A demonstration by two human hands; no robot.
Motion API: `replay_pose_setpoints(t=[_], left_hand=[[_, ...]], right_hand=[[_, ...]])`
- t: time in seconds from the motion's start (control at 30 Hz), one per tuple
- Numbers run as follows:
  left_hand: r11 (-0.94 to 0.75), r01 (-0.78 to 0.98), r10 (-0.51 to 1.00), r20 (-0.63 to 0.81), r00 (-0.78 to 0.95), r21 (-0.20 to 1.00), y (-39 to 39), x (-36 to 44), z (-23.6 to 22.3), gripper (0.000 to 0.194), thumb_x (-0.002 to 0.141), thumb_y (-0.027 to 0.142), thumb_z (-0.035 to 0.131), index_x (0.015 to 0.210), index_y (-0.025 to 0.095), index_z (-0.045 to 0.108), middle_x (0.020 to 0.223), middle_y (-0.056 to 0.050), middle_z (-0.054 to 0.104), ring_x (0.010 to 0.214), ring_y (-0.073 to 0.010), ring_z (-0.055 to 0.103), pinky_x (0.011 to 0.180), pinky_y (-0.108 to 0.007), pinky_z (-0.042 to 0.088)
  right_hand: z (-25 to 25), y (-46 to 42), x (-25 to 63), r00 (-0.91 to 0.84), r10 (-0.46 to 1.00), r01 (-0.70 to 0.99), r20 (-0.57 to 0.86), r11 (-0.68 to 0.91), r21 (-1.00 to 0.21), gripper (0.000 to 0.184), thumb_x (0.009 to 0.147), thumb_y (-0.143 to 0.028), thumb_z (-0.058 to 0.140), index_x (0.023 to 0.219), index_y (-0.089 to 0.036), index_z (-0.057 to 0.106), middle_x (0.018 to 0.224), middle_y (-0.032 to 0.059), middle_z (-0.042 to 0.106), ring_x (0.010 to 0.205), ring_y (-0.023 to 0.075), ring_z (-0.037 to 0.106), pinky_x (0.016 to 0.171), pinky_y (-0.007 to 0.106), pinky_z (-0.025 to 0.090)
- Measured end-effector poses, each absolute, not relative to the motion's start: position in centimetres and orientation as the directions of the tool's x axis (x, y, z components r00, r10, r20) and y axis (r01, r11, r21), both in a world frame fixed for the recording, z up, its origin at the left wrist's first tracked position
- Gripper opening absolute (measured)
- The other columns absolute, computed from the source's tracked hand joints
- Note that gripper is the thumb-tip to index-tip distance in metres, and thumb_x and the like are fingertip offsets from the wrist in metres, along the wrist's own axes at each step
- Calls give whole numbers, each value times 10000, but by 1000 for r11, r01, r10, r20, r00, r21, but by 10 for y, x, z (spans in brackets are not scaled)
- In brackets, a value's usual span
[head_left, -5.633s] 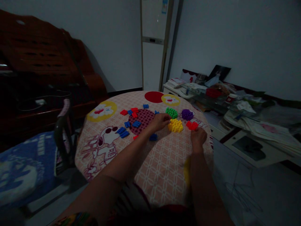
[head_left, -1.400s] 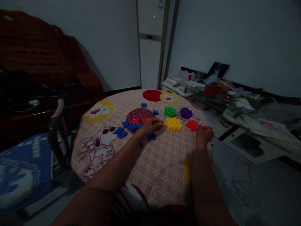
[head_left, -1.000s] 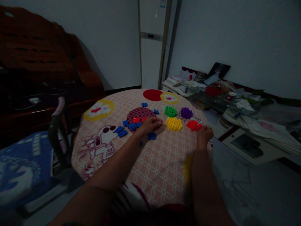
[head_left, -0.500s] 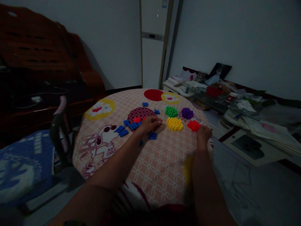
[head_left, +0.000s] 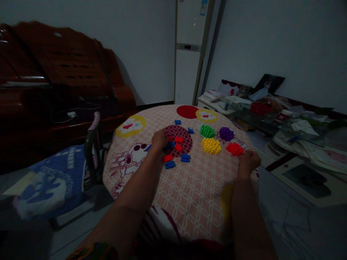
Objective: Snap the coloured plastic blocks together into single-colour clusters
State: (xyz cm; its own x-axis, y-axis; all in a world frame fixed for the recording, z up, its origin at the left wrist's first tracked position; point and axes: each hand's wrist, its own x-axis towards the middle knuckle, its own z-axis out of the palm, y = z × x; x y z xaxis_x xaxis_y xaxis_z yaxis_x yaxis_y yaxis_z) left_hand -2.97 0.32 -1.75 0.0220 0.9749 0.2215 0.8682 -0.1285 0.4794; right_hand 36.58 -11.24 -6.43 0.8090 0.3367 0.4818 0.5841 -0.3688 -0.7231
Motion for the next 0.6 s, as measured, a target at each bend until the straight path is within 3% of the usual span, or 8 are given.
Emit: replay_pose_setpoints(t=[0.13, 0.23, 0.33, 0.47, 0.6], left_hand=[[-136, 913, 983, 164, 78, 384, 4, -25, -27, 264, 835, 282, 656, 1063, 160, 710, 1112, -169, 730, 1103, -328, 640, 901, -369, 502], [-130, 888, 984, 170, 60, 441, 1, -21, -26, 348, 823, 266, 671, 1156, 166, 660, 1153, -150, 724, 1089, -308, 648, 892, -356, 501], [-194, 817, 965, 256, 60, 543, -3, -18, -17, 312, 845, 237, 628, 1149, 174, 663, 1125, -120, 732, 1060, -276, 664, 914, -349, 495], [-371, 546, 923, 363, 127, 752, -12, -1, 0, 255, 844, 256, 616, 1071, 169, 694, 1007, -82, 740, 929, -222, 680, 858, -323, 519], [-328, 126, 890, 261, 375, 936, -28, 45, 4, 309, 785, 241, 673, 1079, 144, 677, 909, -50, 718, 767, -158, 662, 720, -272, 534]], right_hand=[[-61, -113, 361, 801, 324, 596, 503, -359, -719, 293, 816, -236, 402, 727, -168, 673, 691, 118, 661, 673, 241, 531, 664, 348, 380], [-60, -115, 359, 802, 316, 594, 506, -342, -728, 301, 831, -239, 395, 719, -180, 668, 654, 101, 643, 674, 242, 546, 647, 338, 384], [-60, -117, 357, 811, 306, 581, 498, -331, -744, 303, 843, -244, 392, 729, -192, 667, 645, 89, 640, 675, 241, 568, 627, 326, 388], [-61, -117, 358, 837, 296, 542, 460, -333, -771, 297, 843, -241, 391, 735, -193, 664, 656, 90, 649, 674, 240, 582, 624, 322, 397], [-62, -114, 358, 857, 302, 506, 418, -333, -796, 316, 845, -237, 371, 750, -180, 667, 666, 92, 650, 665, 235, 574, 632, 326, 393]])
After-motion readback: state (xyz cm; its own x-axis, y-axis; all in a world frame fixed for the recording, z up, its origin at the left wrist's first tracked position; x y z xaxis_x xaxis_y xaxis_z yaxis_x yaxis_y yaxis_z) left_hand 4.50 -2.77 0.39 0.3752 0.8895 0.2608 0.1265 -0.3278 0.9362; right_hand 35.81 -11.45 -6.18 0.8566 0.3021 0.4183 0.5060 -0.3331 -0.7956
